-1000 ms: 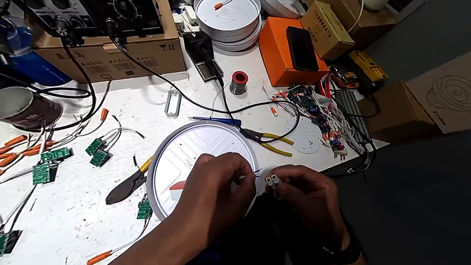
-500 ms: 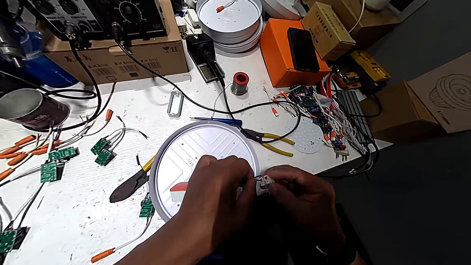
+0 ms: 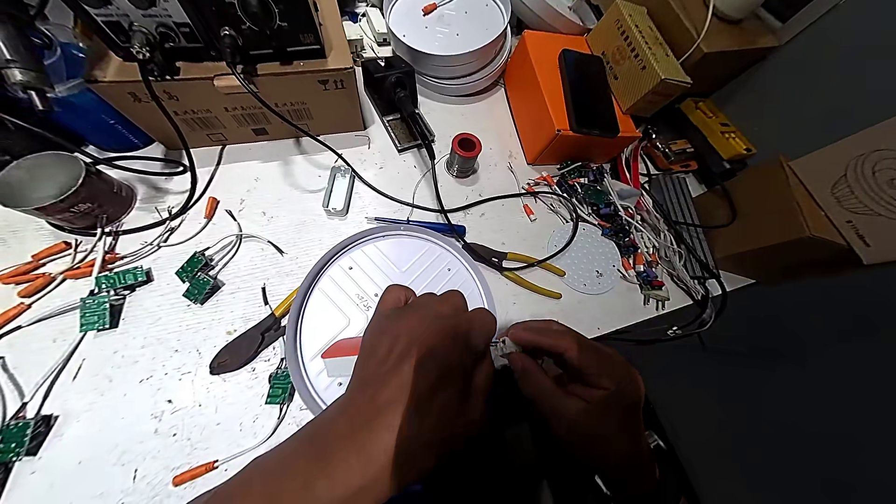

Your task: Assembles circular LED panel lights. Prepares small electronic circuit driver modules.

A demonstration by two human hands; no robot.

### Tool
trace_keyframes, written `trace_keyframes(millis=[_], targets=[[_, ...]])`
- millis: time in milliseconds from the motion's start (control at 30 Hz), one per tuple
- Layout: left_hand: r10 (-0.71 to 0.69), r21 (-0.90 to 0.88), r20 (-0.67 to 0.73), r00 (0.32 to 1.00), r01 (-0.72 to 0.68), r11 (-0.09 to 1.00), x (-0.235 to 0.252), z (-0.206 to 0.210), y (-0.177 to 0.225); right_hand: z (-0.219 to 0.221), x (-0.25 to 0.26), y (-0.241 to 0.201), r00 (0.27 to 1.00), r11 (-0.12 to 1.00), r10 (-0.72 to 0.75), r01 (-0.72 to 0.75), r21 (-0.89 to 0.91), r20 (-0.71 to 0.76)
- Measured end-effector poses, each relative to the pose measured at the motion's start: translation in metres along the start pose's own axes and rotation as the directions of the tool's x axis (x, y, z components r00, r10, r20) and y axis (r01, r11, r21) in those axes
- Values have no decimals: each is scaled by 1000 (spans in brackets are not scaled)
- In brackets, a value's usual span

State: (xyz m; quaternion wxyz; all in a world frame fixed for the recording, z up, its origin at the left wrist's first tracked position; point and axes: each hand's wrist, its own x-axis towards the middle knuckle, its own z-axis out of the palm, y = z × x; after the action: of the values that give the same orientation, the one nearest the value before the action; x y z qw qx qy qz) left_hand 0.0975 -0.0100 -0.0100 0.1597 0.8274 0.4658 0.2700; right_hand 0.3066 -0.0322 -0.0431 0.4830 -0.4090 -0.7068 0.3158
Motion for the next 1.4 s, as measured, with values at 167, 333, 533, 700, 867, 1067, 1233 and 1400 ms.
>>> trace_keyframes(millis=[167,333,533,700,867,1067,1233,1400], targets=[[35,57,-1,999,-35,998,2,0,3,1,-1,0,1000,1000,9,-9,-6,-1],[48,82,6,999,-48,995,4,2,4,2,-4,2,1000,1000,24,-24,-15,-9],[62,90,24,998,-64,994,5,4,5,4,-7,2,1000,999,23,-24,-32,-15],[68,105,37,997,-71,992,5,4,7,3,-7,1,1000,999,21,-21,-41,-3],[61,103,50,997,-66,993,6,4,8,4,-8,1,1000,999,29,-29,-39,-12],[50,86,58,997,-54,995,5,4,9,1,-10,-1,1000,998,31,-31,-50,-1],[62,60,65,996,-66,996,4,3,9,-2,-11,-3,1000,996,9,-7,-88,26],[87,26,36,996,-88,996,3,2,9,-4,-11,-4,999,989,-44,47,-140,29]])
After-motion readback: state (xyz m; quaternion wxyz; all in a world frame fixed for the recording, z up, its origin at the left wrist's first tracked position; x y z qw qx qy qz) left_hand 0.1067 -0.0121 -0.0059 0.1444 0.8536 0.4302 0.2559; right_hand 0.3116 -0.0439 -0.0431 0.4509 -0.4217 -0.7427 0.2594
